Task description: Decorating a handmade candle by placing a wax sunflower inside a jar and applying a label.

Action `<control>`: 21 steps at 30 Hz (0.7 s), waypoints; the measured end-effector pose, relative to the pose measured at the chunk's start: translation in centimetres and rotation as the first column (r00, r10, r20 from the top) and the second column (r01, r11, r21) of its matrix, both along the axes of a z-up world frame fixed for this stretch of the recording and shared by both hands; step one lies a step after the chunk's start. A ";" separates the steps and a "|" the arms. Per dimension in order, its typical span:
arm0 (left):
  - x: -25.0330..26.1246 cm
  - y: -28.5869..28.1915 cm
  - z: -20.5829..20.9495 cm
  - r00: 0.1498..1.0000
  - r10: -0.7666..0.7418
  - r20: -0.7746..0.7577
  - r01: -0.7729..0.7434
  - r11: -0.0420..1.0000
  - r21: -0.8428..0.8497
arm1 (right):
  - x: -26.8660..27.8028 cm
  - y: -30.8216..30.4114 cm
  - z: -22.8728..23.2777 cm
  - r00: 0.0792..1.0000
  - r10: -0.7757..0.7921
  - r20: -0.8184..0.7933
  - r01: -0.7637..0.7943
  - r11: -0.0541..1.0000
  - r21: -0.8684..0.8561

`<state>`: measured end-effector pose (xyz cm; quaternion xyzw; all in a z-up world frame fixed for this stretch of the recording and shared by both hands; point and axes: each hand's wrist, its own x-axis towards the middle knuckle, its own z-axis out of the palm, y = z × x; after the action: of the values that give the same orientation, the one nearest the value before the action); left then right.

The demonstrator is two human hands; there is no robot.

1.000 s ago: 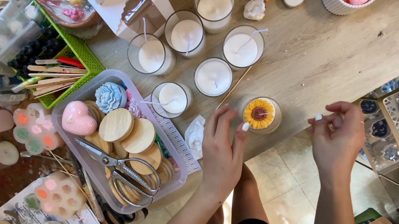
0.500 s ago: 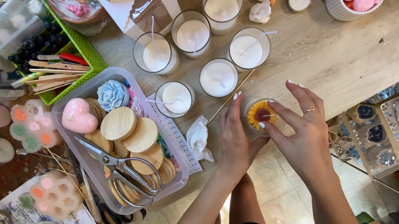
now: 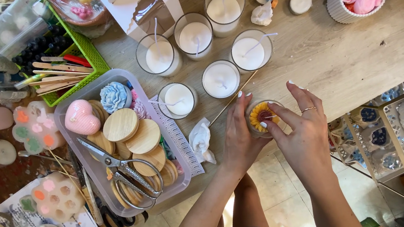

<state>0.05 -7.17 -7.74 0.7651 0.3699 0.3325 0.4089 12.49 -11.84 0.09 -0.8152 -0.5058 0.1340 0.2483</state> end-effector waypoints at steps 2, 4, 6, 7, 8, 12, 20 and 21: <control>0.0 0.0 -0.1 1.000 0.004 0.000 -0.004 1.000 0.001 | 0.0 0.0 0.0 1.000 0.000 0.007 0.000 1.000 -0.002; 0.1 0.0 -0.4 1.000 0.006 0.003 -0.006 1.000 0.005 | 0.0 0.1 0.0 1.000 -0.001 0.017 0.001 1.000 -0.001; 0.1 0.0 -0.7 1.000 0.009 -0.002 -0.009 1.000 0.020 | 0.0 0.1 0.2 1.000 -0.006 0.015 0.006 1.000 -0.013; 0.0 -0.1 -1.0 1.000 0.009 0.000 -0.009 1.000 0.022 | -0.1 0.1 0.1 1.000 -0.006 0.017 0.006 1.000 -0.011; -0.1 -0.1 -1.2 1.000 0.004 0.002 -0.004 1.000 -0.004 | -0.1 0.0 0.1 1.000 -0.007 0.026 0.007 1.000 -0.018; 0.0 -0.5 -1.6 0.999 0.031 0.038 -0.028 0.997 -0.078 | -0.2 0.1 0.2 0.999 -0.011 0.036 0.013 0.999 -0.035; -0.2 -0.6 4.3 0.992 0.081 0.099 -0.083 0.996 0.018 | -0.4 -1.5 5.8 0.979 -0.079 -0.186 0.104 0.986 0.127; -0.1 -0.3 5.9 0.991 0.089 0.097 -0.095 0.994 0.056 | -0.4 -1.6 7.3 0.969 -0.108 -0.223 0.144 0.977 0.154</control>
<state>-0.07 -7.50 -1.85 0.7427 0.3749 0.3979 0.3867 12.12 -13.46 7.37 -0.8025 -0.4328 0.1614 0.3775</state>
